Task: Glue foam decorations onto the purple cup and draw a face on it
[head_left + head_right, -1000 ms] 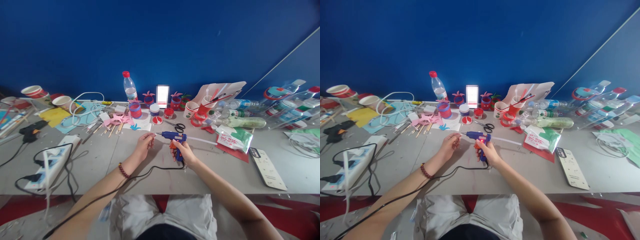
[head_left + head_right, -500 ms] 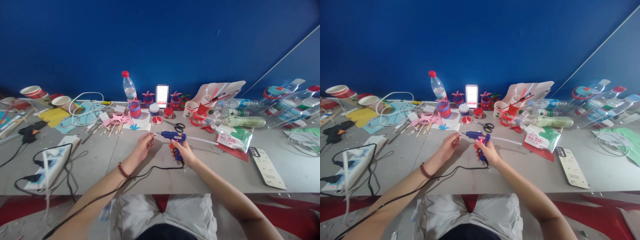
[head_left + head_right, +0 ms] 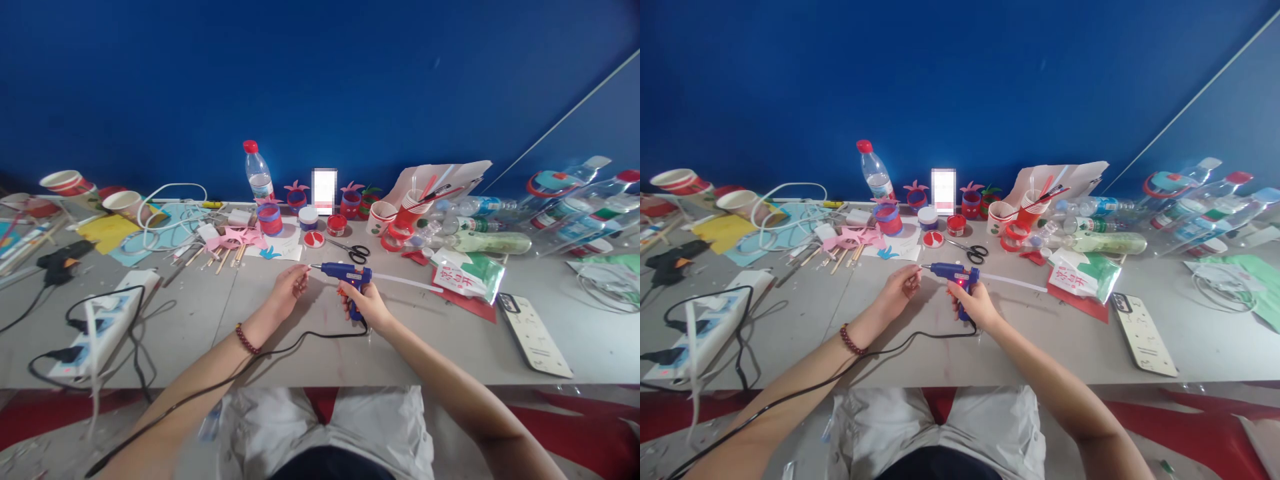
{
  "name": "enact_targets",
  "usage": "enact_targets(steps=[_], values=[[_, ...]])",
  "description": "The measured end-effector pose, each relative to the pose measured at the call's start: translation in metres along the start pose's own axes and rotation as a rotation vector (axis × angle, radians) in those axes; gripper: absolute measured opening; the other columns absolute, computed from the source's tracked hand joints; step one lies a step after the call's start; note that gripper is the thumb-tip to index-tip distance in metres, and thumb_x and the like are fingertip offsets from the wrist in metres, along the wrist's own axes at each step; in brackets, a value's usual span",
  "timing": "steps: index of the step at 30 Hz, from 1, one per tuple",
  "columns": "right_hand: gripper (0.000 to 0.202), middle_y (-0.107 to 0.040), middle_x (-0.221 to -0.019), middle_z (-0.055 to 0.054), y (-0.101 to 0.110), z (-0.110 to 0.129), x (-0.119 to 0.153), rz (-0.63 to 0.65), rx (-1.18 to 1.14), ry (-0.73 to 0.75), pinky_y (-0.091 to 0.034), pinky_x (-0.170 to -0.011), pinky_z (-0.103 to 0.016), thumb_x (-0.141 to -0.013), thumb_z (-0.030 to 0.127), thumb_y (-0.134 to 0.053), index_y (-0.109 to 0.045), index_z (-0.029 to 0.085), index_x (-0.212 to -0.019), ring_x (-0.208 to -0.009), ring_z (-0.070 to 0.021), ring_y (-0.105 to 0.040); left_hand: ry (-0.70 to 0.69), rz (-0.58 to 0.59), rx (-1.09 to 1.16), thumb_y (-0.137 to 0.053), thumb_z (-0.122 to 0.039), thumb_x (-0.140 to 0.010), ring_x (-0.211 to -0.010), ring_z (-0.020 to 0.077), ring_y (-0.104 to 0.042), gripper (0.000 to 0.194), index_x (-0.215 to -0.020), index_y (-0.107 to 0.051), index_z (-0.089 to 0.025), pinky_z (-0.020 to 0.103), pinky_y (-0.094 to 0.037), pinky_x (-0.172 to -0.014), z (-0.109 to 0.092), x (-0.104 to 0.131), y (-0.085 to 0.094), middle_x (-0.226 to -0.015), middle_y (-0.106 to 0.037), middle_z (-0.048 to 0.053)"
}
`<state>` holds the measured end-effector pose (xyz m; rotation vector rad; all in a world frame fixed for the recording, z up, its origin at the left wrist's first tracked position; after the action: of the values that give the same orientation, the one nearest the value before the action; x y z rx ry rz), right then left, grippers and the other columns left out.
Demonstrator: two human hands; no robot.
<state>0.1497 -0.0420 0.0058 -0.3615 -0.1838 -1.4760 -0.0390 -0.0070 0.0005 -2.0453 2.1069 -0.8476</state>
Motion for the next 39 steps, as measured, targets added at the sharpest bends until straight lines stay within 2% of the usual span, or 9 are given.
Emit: enact_targets(steps=[13, 19, 23, 28, 39], values=[[0.04, -0.055, -0.053, 0.0, 0.003, -0.012, -0.005, -0.069, 0.102, 0.074, -0.051, -0.037, -0.023, -0.071, 0.054, -0.073, -0.062, 0.016, -0.068, -0.044, -0.0114, -0.053, -0.012, 0.005, -0.005, -0.083, -0.036, -0.061, -0.053, 0.0043, -0.046, 0.029, -0.069, -0.063, -0.016, 0.018, -0.036, -0.051, 0.004, -0.002, 0.001, -0.06, -0.052, -0.005], [0.043, -0.055, -0.054, 0.0, 0.001, -0.005, -0.001, -0.092, 0.064, 0.095, -0.051, -0.038, -0.025, -0.069, 0.057, -0.074, -0.062, 0.016, -0.067, -0.044, -0.0114, -0.053, -0.003, -0.02, 0.024, -0.084, -0.034, -0.059, -0.051, 0.0026, -0.044, 0.032, -0.067, -0.06, -0.015, 0.016, -0.037, -0.051, 0.001, -0.001, -0.001, -0.059, -0.049, -0.007], [0.044, -0.054, -0.054, 0.0, 0.001, 0.002, 0.002, -0.073, 0.011, 0.069, -0.051, -0.037, -0.025, -0.064, 0.057, -0.076, -0.061, 0.016, -0.067, -0.045, -0.011, -0.052, -0.033, -0.067, -0.022, -0.083, -0.036, -0.059, -0.049, 0.0034, -0.042, 0.034, -0.064, -0.056, -0.016, 0.017, -0.037, -0.05, 0.0, 0.0, -0.001, -0.054, -0.044, -0.008], [0.045, -0.054, -0.055, 0.001, 0.002, -0.002, 0.0, -0.033, 0.027, 0.036, -0.051, -0.037, -0.023, -0.067, 0.058, -0.074, -0.063, 0.014, -0.071, -0.046, -0.0107, -0.053, -0.092, -0.129, -0.124, -0.081, -0.039, -0.06, -0.044, 0.0052, -0.041, 0.033, -0.068, -0.056, -0.018, 0.02, -0.035, -0.046, 0.002, -0.002, 0.001, -0.051, -0.047, -0.007], [0.046, -0.056, -0.058, 0.001, 0.004, -0.012, -0.006, -0.034, 0.07, 0.043, -0.05, -0.036, -0.022, -0.07, 0.06, -0.07, -0.061, 0.015, -0.071, -0.046, -0.0109, -0.054, -0.169, -0.153, -0.199, -0.079, -0.038, -0.058, -0.042, 0.005, -0.04, 0.031, -0.07, -0.06, -0.017, 0.019, -0.034, -0.044, -0.001, 0.0, -0.003, -0.049, -0.048, -0.008]])
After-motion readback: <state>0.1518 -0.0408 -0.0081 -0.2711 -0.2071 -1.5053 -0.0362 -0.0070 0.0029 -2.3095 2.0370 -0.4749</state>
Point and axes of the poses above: each hand's wrist, its own x-axis away from the middle knuckle, its own y-axis out of the back of the hand, z = x × y, the point moved 1 cm from there along -x, towards the middle knuckle
